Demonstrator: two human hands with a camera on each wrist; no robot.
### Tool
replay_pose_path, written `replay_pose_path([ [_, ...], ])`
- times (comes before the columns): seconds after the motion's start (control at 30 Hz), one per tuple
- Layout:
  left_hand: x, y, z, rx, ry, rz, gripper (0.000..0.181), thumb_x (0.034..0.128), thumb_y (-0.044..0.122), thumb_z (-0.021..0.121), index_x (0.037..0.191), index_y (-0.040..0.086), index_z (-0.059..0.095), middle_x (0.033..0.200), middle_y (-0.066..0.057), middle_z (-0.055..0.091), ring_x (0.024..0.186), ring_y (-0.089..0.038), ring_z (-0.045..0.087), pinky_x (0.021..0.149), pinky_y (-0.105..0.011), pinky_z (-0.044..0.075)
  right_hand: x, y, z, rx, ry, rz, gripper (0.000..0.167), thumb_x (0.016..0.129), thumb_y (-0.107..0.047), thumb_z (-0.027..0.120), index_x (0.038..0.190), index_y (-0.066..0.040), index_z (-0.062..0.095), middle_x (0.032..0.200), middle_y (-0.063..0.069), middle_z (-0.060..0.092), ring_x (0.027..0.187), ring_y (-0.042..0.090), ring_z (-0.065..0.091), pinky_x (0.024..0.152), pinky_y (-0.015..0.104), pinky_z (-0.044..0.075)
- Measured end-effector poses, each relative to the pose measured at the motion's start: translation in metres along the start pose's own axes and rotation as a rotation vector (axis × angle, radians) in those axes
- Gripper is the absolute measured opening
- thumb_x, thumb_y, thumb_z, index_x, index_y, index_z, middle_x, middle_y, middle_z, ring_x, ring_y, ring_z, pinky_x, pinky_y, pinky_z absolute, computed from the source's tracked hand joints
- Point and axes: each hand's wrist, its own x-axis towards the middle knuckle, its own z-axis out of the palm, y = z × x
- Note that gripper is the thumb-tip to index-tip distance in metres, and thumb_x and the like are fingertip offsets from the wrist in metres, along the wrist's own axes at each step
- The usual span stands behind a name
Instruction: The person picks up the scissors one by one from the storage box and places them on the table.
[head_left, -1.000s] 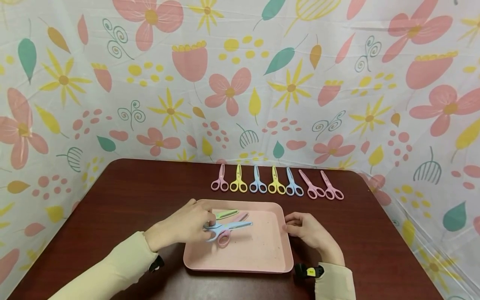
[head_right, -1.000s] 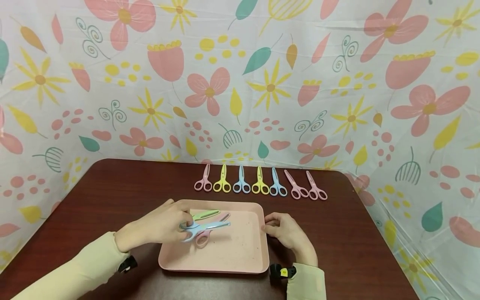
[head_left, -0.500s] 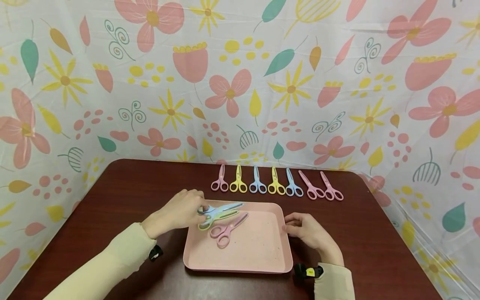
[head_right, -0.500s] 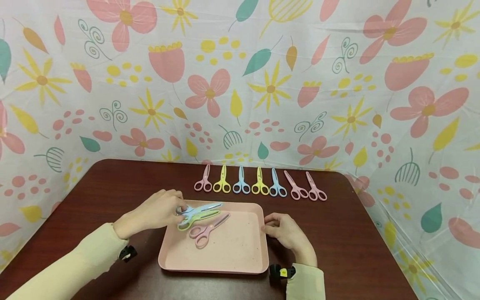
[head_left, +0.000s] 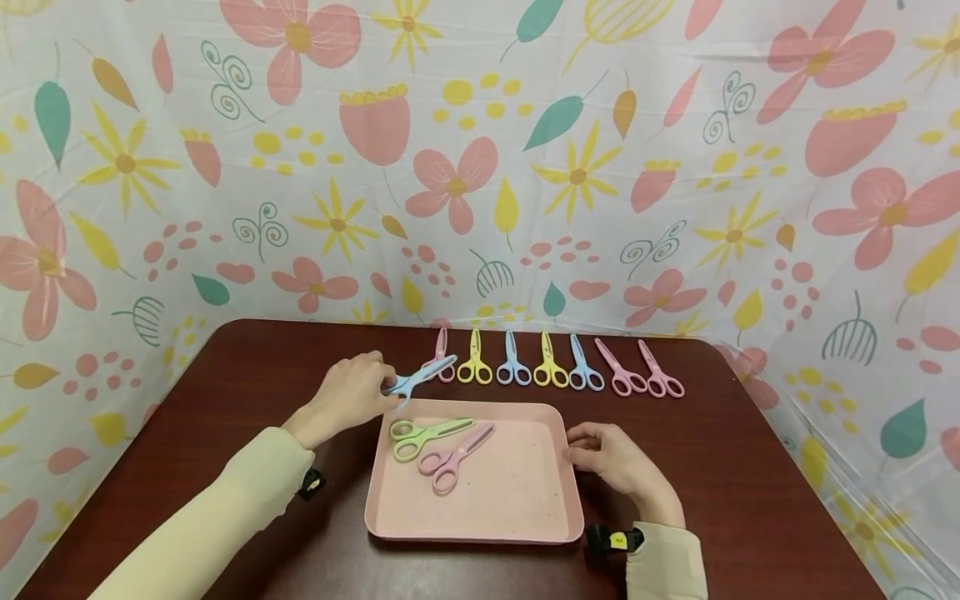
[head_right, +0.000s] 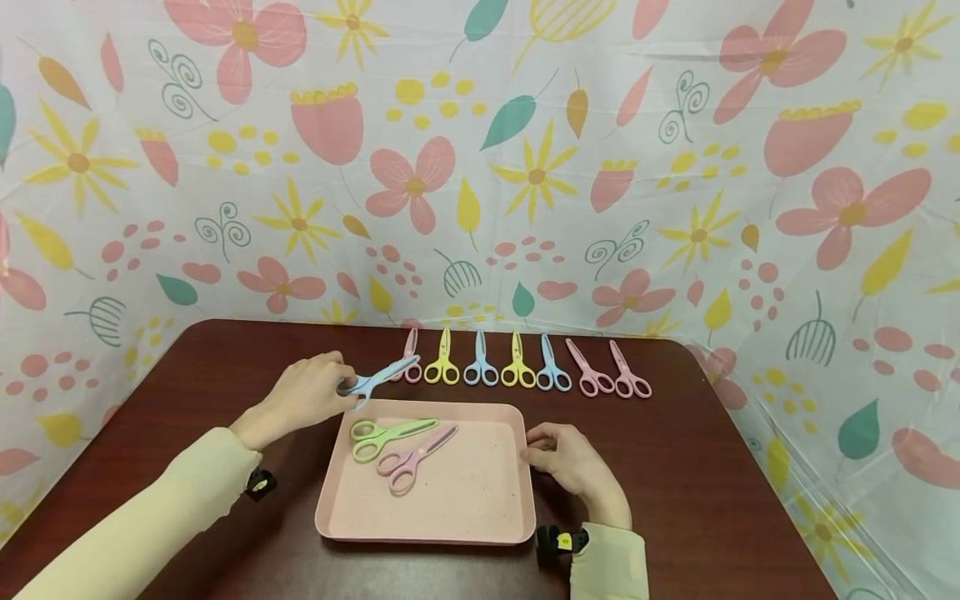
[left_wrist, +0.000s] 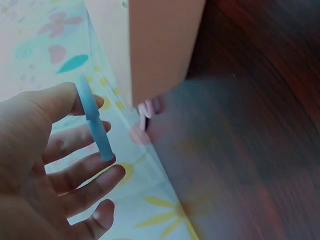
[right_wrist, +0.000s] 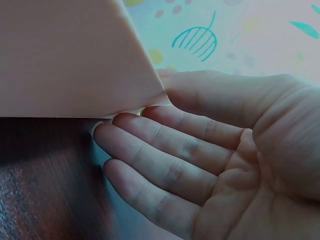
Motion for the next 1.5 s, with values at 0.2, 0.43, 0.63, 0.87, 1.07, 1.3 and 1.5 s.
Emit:
replay_pose_path([
  [0.2, 0.006, -0.011, 0.007, -0.015, 0.005, -0.093, 0.018, 0.0765, 0.027, 0.076, 0.070, 0.019, 0.061, 0.076, 0.000, 0.046, 0.059, -0.017, 0.044, 0.050, -0.034, 0.035, 0.001, -0.001, -0.001, -0.022, 0.006, 0.006, 0.027, 0.090, -0.008, 0.069, 0.111, 0.008, 0.063, 0.096, 0.014, 0.070, 0.085, 0.023, 0.067, 0.076, 0.039, 0.054],
  [0.43, 0.018, -0.020, 0.011, -0.042, 0.007, -0.181, 0.019, 0.0770, 0.028, 0.074, 0.070, 0.017, 0.061, 0.078, -0.004, 0.048, 0.063, -0.020, 0.047, 0.053, -0.037, 0.037, 0.002, -0.002, -0.004, -0.027, 0.019, 0.012, 0.027, 0.090, -0.009, 0.070, 0.111, 0.007, 0.064, 0.096, 0.014, 0.070, 0.084, 0.022, 0.067, 0.076, 0.039, 0.054],
  [0.63, 0.025, -0.031, 0.014, -0.056, -0.039, -0.280, 0.020, 0.0817, 0.032, 0.072, 0.077, 0.013, 0.067, 0.086, -0.006, 0.055, 0.068, -0.023, 0.053, 0.058, -0.042, 0.043, 0.003, -0.001, -0.004, -0.018, 0.008, 0.004, 0.026, 0.090, -0.008, 0.069, 0.111, 0.008, 0.064, 0.096, 0.014, 0.070, 0.084, 0.022, 0.067, 0.076, 0.038, 0.055],
  [0.87, 0.038, -0.037, 0.018, -0.071, -0.064, -0.339, 0.035, 0.0817, 0.033, 0.070, 0.056, 0.015, 0.054, 0.062, -0.001, 0.047, 0.055, -0.018, 0.044, 0.050, -0.036, 0.034, 0.003, -0.001, -0.004, -0.018, 0.005, 0.002, 0.026, 0.090, -0.007, 0.068, 0.110, 0.009, 0.063, 0.096, 0.014, 0.070, 0.085, 0.022, 0.067, 0.076, 0.037, 0.054],
  [1.07, 0.048, -0.037, 0.021, -0.092, -0.100, -0.385, 0.040, 0.0819, 0.034, 0.070, 0.053, 0.015, 0.049, 0.057, -0.002, 0.047, 0.057, -0.022, 0.049, 0.050, -0.038, 0.038, 0.003, 0.000, -0.004, -0.010, 0.001, 0.004, 0.026, 0.090, -0.007, 0.068, 0.110, 0.008, 0.063, 0.096, 0.014, 0.070, 0.085, 0.022, 0.067, 0.076, 0.038, 0.054],
  [1.3, 0.057, -0.035, 0.025, -0.092, -0.155, -0.435, 0.037, 0.0833, 0.037, 0.071, 0.062, 0.012, 0.054, 0.073, -0.009, 0.059, 0.069, -0.030, 0.058, 0.058, -0.043, 0.045, 0.002, -0.001, -0.002, -0.020, 0.005, 0.006, 0.026, 0.090, -0.008, 0.069, 0.110, 0.007, 0.064, 0.096, 0.014, 0.070, 0.085, 0.022, 0.067, 0.076, 0.038, 0.054],
  [1.5, 0.066, -0.036, 0.028, -0.080, -0.177, -0.452, 0.035, 0.0839, 0.037, 0.071, 0.067, 0.009, 0.058, 0.077, -0.011, 0.059, 0.073, -0.030, 0.058, 0.062, -0.044, 0.046, 0.001, 0.000, 0.000, -0.015, 0.004, 0.005, 0.027, 0.090, -0.009, 0.069, 0.111, 0.007, 0.063, 0.097, 0.015, 0.070, 0.086, 0.022, 0.067, 0.076, 0.038, 0.054],
])
